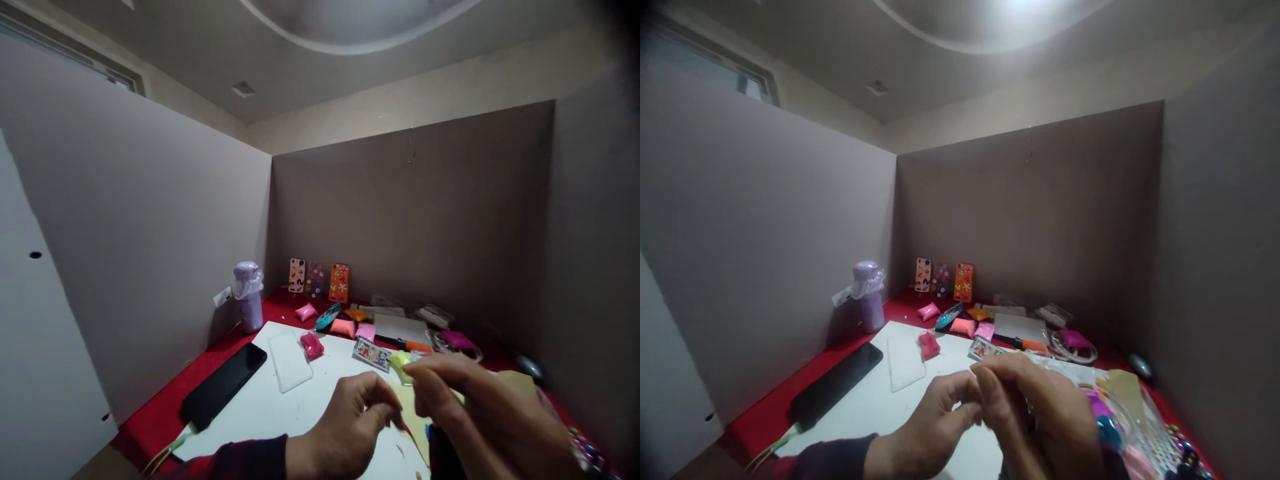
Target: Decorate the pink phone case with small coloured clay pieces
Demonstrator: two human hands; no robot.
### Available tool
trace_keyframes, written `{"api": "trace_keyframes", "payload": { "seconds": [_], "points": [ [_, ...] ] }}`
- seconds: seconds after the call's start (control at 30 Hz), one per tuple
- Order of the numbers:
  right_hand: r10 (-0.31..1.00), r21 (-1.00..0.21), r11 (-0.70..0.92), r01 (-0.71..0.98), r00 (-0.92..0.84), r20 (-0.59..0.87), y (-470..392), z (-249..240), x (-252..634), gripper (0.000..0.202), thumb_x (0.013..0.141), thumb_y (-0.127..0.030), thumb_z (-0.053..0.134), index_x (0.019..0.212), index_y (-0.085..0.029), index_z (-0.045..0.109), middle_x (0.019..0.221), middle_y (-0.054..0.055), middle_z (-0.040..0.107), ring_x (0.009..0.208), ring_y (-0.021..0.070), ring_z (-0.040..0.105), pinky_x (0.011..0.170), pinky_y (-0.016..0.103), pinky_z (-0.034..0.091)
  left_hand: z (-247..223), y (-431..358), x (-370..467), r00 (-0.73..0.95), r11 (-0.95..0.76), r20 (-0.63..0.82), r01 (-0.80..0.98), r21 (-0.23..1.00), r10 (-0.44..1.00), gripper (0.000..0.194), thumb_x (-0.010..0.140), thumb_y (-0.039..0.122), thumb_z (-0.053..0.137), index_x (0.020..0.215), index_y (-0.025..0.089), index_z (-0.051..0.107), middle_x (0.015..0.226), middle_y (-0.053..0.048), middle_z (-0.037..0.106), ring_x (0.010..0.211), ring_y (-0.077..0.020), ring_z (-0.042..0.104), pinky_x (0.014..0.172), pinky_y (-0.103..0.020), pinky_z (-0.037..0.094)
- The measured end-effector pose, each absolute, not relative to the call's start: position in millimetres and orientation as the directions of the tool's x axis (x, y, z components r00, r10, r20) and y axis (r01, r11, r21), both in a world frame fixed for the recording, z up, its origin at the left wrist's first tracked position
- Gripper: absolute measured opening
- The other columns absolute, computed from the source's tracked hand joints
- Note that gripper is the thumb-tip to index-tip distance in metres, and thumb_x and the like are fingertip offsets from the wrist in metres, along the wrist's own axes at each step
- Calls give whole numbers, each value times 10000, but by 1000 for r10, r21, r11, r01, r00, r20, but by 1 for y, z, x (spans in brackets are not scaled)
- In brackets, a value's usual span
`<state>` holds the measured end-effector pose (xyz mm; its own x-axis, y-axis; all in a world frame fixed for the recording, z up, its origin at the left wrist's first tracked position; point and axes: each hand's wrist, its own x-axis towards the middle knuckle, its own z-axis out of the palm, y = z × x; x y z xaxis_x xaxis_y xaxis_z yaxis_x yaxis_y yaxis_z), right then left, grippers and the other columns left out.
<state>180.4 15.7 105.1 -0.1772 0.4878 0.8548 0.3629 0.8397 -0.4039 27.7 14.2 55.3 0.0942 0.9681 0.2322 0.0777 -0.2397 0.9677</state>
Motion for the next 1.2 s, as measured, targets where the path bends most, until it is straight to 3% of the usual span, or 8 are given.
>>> {"api": "trace_keyframes", "payload": {
  "seconds": [0.1, 0.27, 0.33, 0.43, 0.57, 0.73, 0.93, 1.2],
  "points": [
    [491, -365, 856, 365, -357, 795, 32, 89, 167, 128, 905, -277, 473, 906, -235, 595, 725, -4, 660, 601, 139, 637, 518, 211, 501, 46, 31, 18, 32, -382, 383, 185, 905, 923, 165, 672, 52, 453, 632, 150, 580, 680, -17, 593, 690, -136, 528, 663, -250, 407],
    [507, -355, 839, 412, -358, 784, 57, 22, 165, 85, 909, -205, 466, 914, -216, 550, 744, 11, 604, 617, 137, 614, 524, 212, 493, 5, 53, 10, 62, -507, 517, 326, 798, 854, 145, 747, 105, 481, 711, 146, 616, 609, -11, 554, 597, -136, 487, 598, -260, 375],
    [453, -313, 875, 369, -398, 798, 58, -3, 167, 118, 905, -169, 460, 885, -214, 566, 804, 33, 615, 675, 144, 633, 609, 226, 521, -11, 53, 9, 114, -550, 550, 364, 752, 827, 121, 758, 138, 521, 724, 147, 637, 637, -28, 585, 611, -146, 503, 605, -267, 378],
    [448, -338, 890, 306, -453, 771, 52, -23, 168, 121, 890, -147, 483, 861, -222, 573, 787, 24, 619, 690, 140, 641, 609, 202, 527, -22, 46, 9, 197, -596, 569, 389, 702, 799, 133, 775, 154, 533, 770, 154, 665, 677, -50, 635, 626, -156, 537, 616, -268, 392],
    [475, -360, 865, 349, -340, 812, 45, -25, 170, 98, 854, -148, 560, 908, -229, 574, 798, 26, 630, 680, 148, 645, 586, 202, 529, -19, 35, 7, 276, -630, 568, 403, 664, 775, 151, 790, 134, 532, 817, 158, 678, 729, -70, 675, 678, -168, 582, 653, -261, 417],
    [469, -363, 882, 302, -470, 748, 46, -22, 174, 113, 877, -141, 529, 853, -225, 601, 769, 30, 632, 685, 155, 648, 595, 216, 540, -16, 34, 3, 369, -692, 587, 442, 571, 720, 175, 798, 110, 509, 755, 164, 670, 692, -71, 673, 662, -173, 581, 635, -257, 401],
    [514, -406, 856, 321, -441, 736, 47, -30, 175, 73, 869, -178, 564, 808, -216, 551, 704, -1, 582, 618, 144, 595, 562, 228, 501, -21, 36, -1, 463, -738, 582, 511, 441, 669, 199, 743, 73, 538, 828, 187, 677, 713, -71, 670, 687, -200, 576, 672, -290, 369],
    [674, -545, 738, 398, -409, 615, 44, -33, 175, 184, 895, -281, 528, 726, -210, 518, 653, -20, 562, 578, 127, 549, 547, 212, 459, -22, 39, -2, 447, -718, 565, 491, 494, 694, 184, 697, 62, 542, 736, 185, 673, 620, -58, 612, 639, -196, 540, 654, -298, 360]
  ]
}}
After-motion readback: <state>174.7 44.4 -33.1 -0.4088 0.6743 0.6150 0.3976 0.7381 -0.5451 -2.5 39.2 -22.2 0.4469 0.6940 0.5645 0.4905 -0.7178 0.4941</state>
